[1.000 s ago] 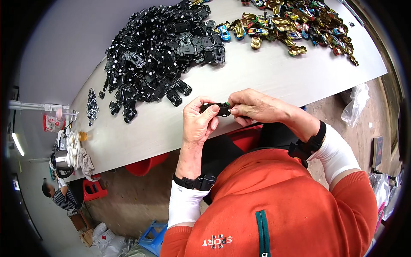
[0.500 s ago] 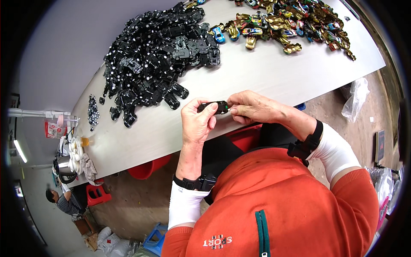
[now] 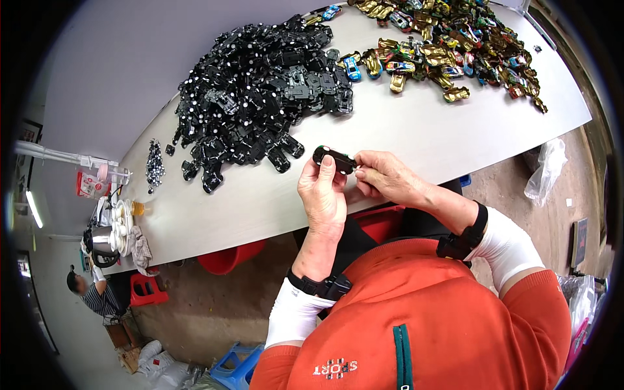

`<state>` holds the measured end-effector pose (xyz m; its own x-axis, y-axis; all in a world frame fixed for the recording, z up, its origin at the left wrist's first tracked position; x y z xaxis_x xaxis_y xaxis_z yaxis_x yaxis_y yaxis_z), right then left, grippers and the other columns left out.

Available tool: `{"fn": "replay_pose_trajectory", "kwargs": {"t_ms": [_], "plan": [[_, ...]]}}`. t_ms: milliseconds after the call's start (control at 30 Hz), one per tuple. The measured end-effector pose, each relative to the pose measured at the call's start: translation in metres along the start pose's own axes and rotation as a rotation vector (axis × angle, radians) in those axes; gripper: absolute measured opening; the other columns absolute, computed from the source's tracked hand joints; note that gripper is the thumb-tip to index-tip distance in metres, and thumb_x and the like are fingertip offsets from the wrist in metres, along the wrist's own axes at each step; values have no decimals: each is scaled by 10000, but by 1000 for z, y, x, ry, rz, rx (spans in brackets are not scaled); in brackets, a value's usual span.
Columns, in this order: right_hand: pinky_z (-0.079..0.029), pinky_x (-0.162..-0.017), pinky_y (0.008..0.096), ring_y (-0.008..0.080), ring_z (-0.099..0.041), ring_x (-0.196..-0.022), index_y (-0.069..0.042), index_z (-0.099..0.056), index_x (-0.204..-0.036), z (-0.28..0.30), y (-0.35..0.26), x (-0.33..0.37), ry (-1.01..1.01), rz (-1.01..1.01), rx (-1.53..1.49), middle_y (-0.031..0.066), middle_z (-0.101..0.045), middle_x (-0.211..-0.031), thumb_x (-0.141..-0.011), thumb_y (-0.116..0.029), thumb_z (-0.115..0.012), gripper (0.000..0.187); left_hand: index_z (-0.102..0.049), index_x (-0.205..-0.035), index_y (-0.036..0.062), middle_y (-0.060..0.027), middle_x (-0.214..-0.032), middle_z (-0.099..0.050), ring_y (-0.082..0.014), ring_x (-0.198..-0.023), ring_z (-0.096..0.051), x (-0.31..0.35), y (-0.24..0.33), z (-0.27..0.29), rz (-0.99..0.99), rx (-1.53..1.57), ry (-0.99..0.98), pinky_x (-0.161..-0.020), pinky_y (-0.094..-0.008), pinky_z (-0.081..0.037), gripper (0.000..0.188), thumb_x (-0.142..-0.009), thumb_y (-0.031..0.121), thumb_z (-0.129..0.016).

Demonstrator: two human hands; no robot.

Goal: The person assembles small toy cars by hand at a table. They pick up a black car chassis and a colored car body, then press the two parts together to form a complete toy car. The person repeats this process with multiple units, placing the finished cars into a pile on the table.

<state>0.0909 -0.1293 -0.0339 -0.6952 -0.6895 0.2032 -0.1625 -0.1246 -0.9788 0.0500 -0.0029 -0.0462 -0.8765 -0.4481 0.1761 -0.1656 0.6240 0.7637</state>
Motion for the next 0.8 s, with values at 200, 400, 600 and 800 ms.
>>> {"fn": "replay_pose_trajectory", "kwargs": {"t_ms": [200,400,600,800], "plan": [[-428,-515,225,77,-495,-548,3,-572,-940,27,-14,6,-211,19,128,16,-566,-663,-923,-102,-460,155,-548,-1018,-2,-61,-790,-584,-168,-636,-585,13,14,10,225,-237,-414,-542,-258,-478,249,-924,229,-549],[-428,-515,253,96,-500,-562,30,-537,-962,6,-20,7,-325,31,164,39,-551,-647,-890,-78,-469,146,-614,-973,16,-44,-764,-618,-60,-577,-485,14,12,15,242,-569,-503,-489,-177,-357,192,-908,192,-577],[-386,-454,263,98,-475,-520,9,-506,-903,4,-12,7,-363,24,128,30,-535,-618,-875,-81,-480,98,-642,-976,4,-10,-731,-613,-36,-581,-467,8,10,17,181,-746,-553,-514,-168,-361,144,-900,87,-552],[-379,-447,270,105,-476,-513,-7,-504,-864,4,-15,4,-267,138,308,35,-533,-604,-867,-78,-497,71,-640,-934,0,12,-716,-586,-20,-572,-450,12,15,4,85,-869,-543,-491,-163,-346,124,-901,61,-537]]}}
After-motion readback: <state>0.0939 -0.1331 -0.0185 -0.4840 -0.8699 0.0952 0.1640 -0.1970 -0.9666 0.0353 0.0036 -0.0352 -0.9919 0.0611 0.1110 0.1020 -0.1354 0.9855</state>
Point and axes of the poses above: each hand's wrist, its own x-axis away from the middle knuckle, its own z-axis out of the back of the hand, y = z × x, the point moved 5 cm from there along -x, towards the middle knuckle
